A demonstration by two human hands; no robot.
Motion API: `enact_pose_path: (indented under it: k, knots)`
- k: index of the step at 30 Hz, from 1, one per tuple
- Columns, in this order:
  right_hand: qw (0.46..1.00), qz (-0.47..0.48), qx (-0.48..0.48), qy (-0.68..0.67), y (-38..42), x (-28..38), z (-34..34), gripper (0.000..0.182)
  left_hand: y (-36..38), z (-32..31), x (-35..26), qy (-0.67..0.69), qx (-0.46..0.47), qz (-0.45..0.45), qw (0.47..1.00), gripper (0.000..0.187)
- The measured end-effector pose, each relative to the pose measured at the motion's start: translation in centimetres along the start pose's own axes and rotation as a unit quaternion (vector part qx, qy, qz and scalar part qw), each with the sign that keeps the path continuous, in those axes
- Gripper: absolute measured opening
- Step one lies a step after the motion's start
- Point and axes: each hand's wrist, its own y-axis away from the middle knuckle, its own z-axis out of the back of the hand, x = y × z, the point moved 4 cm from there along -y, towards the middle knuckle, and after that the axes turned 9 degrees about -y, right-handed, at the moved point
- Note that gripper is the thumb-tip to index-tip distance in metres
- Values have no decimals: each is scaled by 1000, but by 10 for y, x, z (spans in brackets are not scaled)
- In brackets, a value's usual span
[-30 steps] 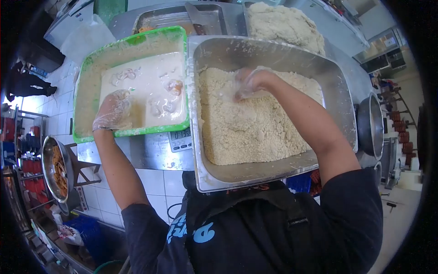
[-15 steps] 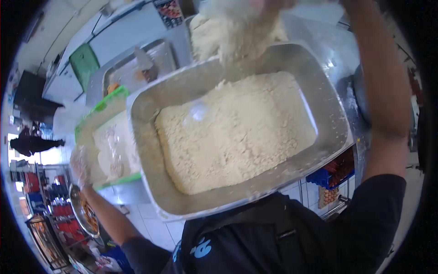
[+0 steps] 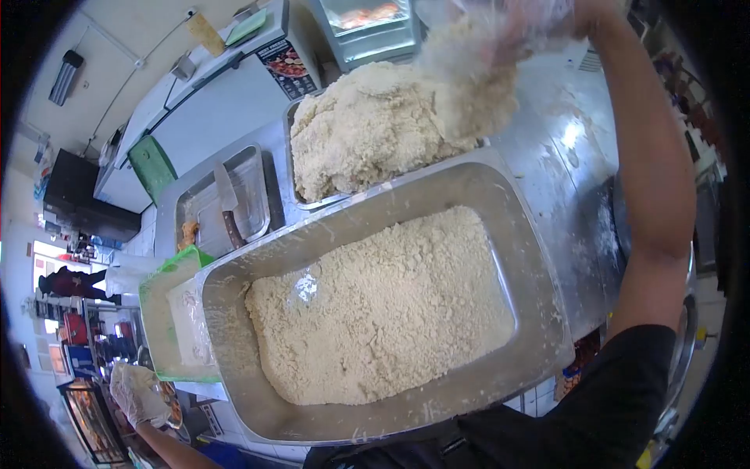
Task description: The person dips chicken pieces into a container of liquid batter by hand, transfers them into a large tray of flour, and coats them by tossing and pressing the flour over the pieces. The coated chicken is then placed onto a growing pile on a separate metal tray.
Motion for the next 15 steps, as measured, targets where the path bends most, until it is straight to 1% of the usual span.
enact_pose_path:
  k: [2,3,6,7,8,10,11,14,15]
  knots:
    - [999,-27,-22,-4,-19,-37,-14,46,0,1,7,33,34,26,999,27]
    - [998,-41,-36,-5,-27,-55,-22,46,5,-1,-8,23,41,23,999,29]
    - [994,-84,-71,2,-48,-99,-54,47,12,-13,-24,-37,17,-66,997,28]
    - [992,-95,-82,9,-55,-106,-63,47,12,-17,-7,-22,16,-14,1000,28]
    - [991,-103,-89,14,-63,-113,-71,48,15,-20,4,-16,35,6,999,28]
    - [988,-112,-99,30,-79,-116,-79,48,22,-25,-7,-2,75,43,996,28]
    - [988,-115,-98,37,-87,-117,-83,49,26,-26,-22,-1,117,60,991,27]
    - [987,-117,-96,61,-106,-115,-92,49,20,-26,-7,-96,42,-40,994,22]
    - [987,-116,-93,69,-112,-114,-97,50,20,-30,-12,-83,37,-41,995,19]
